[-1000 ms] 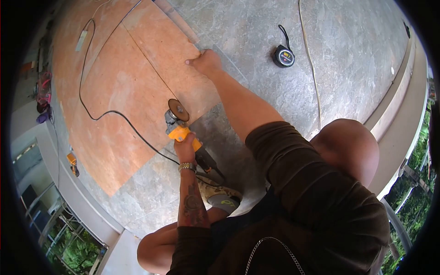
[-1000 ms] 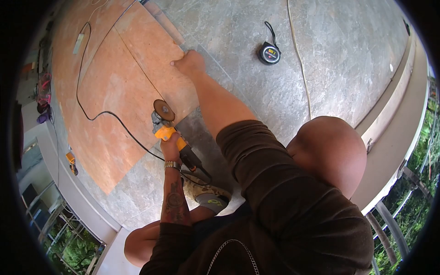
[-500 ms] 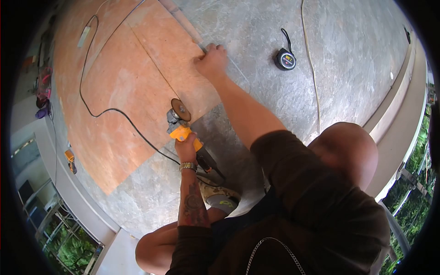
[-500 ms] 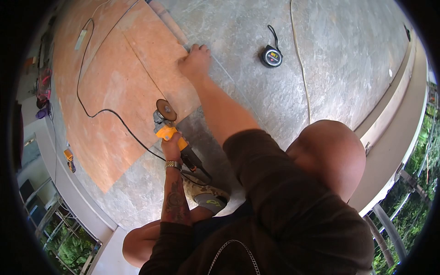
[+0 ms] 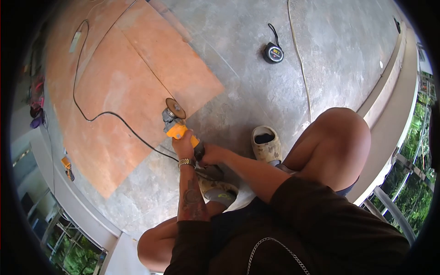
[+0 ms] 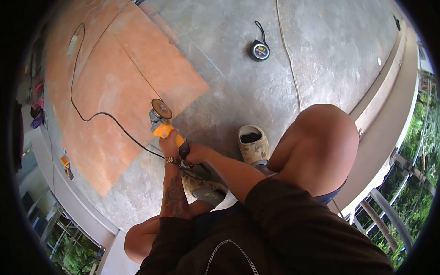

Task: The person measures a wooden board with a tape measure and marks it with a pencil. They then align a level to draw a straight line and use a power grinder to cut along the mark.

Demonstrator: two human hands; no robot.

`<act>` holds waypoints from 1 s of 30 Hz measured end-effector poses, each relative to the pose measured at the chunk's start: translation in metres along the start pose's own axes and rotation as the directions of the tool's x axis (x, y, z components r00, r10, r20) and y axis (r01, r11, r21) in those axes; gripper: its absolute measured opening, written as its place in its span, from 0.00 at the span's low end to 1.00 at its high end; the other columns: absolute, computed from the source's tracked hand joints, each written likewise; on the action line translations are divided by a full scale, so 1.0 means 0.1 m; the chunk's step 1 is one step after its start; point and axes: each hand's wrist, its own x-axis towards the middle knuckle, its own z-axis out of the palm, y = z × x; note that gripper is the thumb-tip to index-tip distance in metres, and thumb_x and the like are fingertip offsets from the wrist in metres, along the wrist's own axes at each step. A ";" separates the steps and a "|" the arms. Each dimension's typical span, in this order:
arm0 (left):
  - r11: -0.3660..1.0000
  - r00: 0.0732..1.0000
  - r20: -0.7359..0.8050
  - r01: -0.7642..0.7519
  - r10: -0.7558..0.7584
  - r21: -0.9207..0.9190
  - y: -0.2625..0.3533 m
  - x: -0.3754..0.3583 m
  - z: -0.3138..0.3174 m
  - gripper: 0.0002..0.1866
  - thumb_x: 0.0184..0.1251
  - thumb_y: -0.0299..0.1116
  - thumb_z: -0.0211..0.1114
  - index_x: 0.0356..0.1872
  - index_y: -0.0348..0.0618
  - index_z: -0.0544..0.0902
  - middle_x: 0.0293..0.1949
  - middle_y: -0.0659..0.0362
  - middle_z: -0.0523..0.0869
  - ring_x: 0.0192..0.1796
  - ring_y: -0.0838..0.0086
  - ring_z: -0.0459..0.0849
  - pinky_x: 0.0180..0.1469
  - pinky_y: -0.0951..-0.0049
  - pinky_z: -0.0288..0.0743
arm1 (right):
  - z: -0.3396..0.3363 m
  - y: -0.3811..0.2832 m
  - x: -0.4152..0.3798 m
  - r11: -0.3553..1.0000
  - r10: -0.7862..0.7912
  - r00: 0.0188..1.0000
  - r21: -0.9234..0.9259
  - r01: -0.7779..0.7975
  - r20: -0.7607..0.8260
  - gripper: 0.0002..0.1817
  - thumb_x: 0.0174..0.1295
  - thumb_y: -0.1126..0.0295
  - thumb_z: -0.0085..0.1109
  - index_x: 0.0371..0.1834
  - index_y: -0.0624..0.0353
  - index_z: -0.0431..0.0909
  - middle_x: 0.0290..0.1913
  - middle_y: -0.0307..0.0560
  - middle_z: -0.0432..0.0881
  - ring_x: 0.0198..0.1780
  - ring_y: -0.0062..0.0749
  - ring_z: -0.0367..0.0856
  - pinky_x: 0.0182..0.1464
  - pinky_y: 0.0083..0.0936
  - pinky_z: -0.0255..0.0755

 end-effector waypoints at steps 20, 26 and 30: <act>1.000 1.000 0.004 -0.020 0.020 0.018 -0.13 0.01 -0.06 0.13 0.61 0.26 0.69 0.44 0.37 0.79 0.31 0.57 0.84 0.27 0.68 0.85 0.29 0.66 0.84 | 0.40 0.21 0.07 0.983 -0.163 0.858 -0.007 0.183 -0.487 0.38 0.38 0.51 0.82 0.50 0.65 0.80 0.46 0.61 0.88 0.50 0.53 0.87 0.54 0.37 0.78; 1.000 1.000 -0.012 -0.010 0.011 0.026 -0.05 -0.02 0.01 0.13 0.60 0.26 0.69 0.45 0.37 0.79 0.31 0.57 0.83 0.27 0.68 0.85 0.29 0.66 0.84 | 0.35 0.13 0.00 0.988 -0.137 0.870 0.001 0.157 -0.473 0.37 0.37 0.52 0.82 0.49 0.65 0.81 0.45 0.61 0.88 0.50 0.53 0.87 0.53 0.37 0.78; 0.999 1.000 -0.019 -0.003 0.004 0.033 -0.08 0.04 -0.01 0.14 0.59 0.25 0.69 0.46 0.36 0.78 0.33 0.56 0.84 0.28 0.68 0.85 0.29 0.66 0.84 | 0.34 0.16 0.06 0.984 -0.166 0.854 -0.025 0.177 -0.494 0.37 0.37 0.53 0.81 0.49 0.65 0.81 0.44 0.61 0.88 0.49 0.53 0.87 0.53 0.37 0.78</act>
